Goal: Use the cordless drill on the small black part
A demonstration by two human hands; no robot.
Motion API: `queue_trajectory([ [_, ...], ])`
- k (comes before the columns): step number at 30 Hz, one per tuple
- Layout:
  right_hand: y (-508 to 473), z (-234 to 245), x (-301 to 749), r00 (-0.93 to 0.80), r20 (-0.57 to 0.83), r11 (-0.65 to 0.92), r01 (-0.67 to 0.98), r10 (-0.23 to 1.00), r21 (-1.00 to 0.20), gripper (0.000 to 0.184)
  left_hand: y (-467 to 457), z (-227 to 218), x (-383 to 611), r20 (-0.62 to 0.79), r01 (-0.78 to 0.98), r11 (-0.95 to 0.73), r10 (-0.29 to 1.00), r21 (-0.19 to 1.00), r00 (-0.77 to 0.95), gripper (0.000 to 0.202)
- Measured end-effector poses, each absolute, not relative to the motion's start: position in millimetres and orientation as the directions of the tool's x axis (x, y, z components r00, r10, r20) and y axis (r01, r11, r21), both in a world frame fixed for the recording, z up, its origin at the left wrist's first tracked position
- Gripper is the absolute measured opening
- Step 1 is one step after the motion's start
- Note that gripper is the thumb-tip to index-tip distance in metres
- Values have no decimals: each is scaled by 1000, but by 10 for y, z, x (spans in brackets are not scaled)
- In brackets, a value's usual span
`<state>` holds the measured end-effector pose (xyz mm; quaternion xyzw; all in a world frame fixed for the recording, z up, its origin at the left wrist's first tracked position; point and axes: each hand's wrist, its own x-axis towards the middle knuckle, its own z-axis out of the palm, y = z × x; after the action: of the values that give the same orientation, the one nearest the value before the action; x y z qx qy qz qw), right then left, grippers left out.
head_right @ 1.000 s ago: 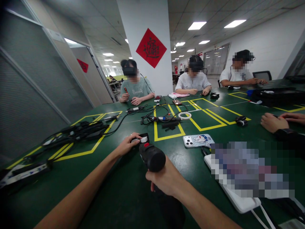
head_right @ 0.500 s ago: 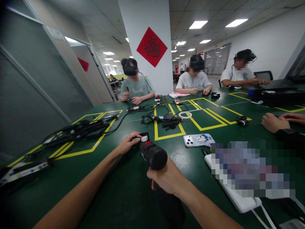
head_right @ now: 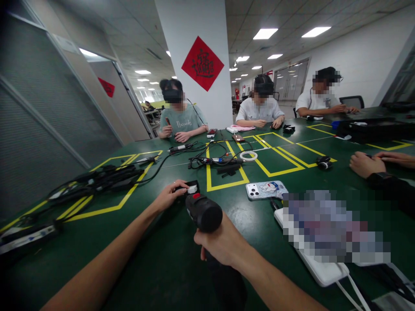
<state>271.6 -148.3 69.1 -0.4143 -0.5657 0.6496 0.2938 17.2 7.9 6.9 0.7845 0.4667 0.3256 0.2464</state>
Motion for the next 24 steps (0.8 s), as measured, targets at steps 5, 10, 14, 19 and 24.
queue_trajectory([
  [5,-1493,703,2717,-479,-210,-187,96,853,-978,12,55,68,179,294,587,-454,889,670,351,27],
  [10,-1490,683,2717,-488,-191,-186,61,852,-981,15,40,89,189,298,590,-453,890,669,345,26],
  [14,-1491,681,2722,-491,-196,-182,77,849,-980,13,42,88,188,279,614,-405,914,677,295,30],
  [19,-1490,684,2726,-490,-192,-177,79,850,-981,10,56,51,176,268,630,-374,927,681,261,36],
  [24,-1495,724,2719,-483,-221,-196,103,847,-975,8,55,49,170,276,637,-386,922,667,270,36],
])
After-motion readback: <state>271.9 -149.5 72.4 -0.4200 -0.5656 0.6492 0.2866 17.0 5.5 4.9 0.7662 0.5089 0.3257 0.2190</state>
